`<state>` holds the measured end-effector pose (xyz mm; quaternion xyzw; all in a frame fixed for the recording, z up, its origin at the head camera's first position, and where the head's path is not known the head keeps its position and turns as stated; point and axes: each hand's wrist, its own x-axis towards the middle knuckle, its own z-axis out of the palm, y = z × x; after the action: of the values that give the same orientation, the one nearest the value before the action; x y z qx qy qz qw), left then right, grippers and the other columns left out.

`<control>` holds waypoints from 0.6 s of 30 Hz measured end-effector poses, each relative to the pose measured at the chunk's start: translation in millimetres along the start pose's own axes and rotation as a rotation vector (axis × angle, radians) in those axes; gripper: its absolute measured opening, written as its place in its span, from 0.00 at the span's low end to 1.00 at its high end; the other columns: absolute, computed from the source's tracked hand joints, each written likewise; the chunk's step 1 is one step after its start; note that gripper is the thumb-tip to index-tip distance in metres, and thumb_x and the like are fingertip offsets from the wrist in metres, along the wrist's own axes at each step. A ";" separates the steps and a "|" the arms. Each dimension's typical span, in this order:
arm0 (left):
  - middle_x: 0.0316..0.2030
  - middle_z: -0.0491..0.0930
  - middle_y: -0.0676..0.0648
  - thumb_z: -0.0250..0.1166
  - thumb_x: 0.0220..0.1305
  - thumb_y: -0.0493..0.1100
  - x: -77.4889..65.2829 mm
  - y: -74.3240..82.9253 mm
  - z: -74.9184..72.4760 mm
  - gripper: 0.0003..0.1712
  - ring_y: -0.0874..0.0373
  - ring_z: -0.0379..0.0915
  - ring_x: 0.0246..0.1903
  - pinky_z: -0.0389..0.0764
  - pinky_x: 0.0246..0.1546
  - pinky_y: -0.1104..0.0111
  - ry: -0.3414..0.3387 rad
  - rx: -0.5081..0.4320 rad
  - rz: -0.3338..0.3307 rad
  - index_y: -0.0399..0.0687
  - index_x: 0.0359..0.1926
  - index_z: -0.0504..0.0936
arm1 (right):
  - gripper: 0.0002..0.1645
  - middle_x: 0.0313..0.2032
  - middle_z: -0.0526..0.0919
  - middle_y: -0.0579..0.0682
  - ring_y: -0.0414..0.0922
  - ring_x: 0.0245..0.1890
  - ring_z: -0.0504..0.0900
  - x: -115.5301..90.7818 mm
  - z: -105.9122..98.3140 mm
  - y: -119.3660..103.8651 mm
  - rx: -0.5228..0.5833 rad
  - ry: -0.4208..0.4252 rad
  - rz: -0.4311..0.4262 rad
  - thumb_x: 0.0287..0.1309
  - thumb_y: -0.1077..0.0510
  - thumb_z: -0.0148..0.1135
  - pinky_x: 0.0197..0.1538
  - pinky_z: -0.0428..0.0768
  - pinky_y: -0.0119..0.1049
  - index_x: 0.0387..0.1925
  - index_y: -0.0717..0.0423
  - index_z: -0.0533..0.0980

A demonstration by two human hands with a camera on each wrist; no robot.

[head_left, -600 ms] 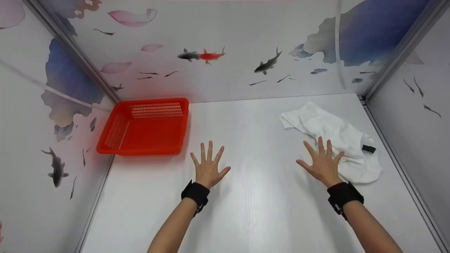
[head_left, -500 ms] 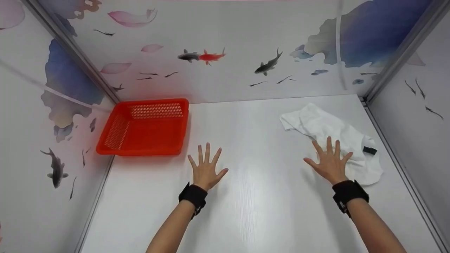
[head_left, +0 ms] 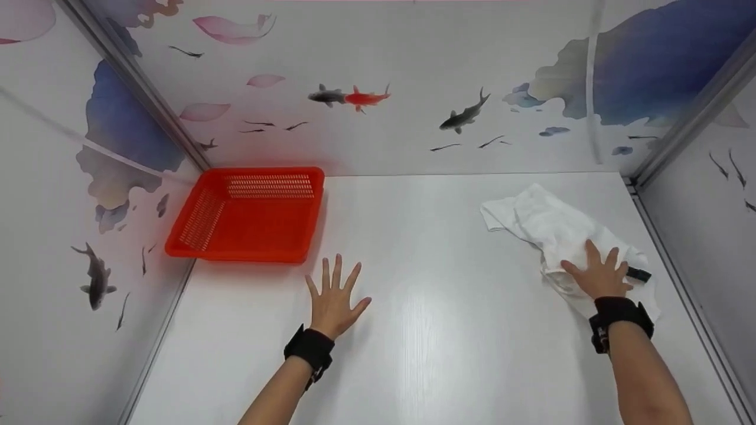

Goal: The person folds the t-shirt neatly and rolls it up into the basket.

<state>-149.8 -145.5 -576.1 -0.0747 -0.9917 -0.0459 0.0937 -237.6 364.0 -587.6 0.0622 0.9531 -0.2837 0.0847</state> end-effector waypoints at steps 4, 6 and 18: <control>0.72 0.55 0.36 0.61 0.60 0.64 -3.3 -3.3 2.3 0.41 0.34 0.47 0.71 0.49 0.60 0.29 0.011 -0.005 -0.004 0.55 0.71 0.66 | 0.55 0.65 0.31 0.86 0.88 0.60 0.37 3.1 6.3 6.2 0.041 -0.111 0.017 0.66 0.34 0.48 0.54 0.47 0.82 0.73 0.66 0.37; 0.72 0.56 0.35 0.61 0.61 0.63 -5.4 -5.2 4.0 0.40 0.34 0.48 0.70 0.49 0.60 0.29 0.015 -0.011 -0.001 0.54 0.70 0.67 | 0.54 0.65 0.37 0.86 0.88 0.60 0.41 1.2 11.2 9.5 0.043 -0.136 0.019 0.67 0.35 0.48 0.56 0.49 0.80 0.73 0.68 0.38; 0.71 0.56 0.34 0.62 0.62 0.60 -14.4 -15.6 17.4 0.39 0.33 0.47 0.70 0.48 0.59 0.28 -0.010 -0.074 -0.031 0.51 0.70 0.67 | 0.42 0.60 0.59 0.81 0.80 0.61 0.52 -16.7 54.9 -7.7 0.100 0.030 0.000 0.69 0.43 0.53 0.58 0.51 0.73 0.69 0.68 0.54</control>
<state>-141.3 -161.0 -597.2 -0.0628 -0.9909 -0.0837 0.0852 -215.6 326.2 -625.5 0.0707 0.9390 -0.3298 0.0670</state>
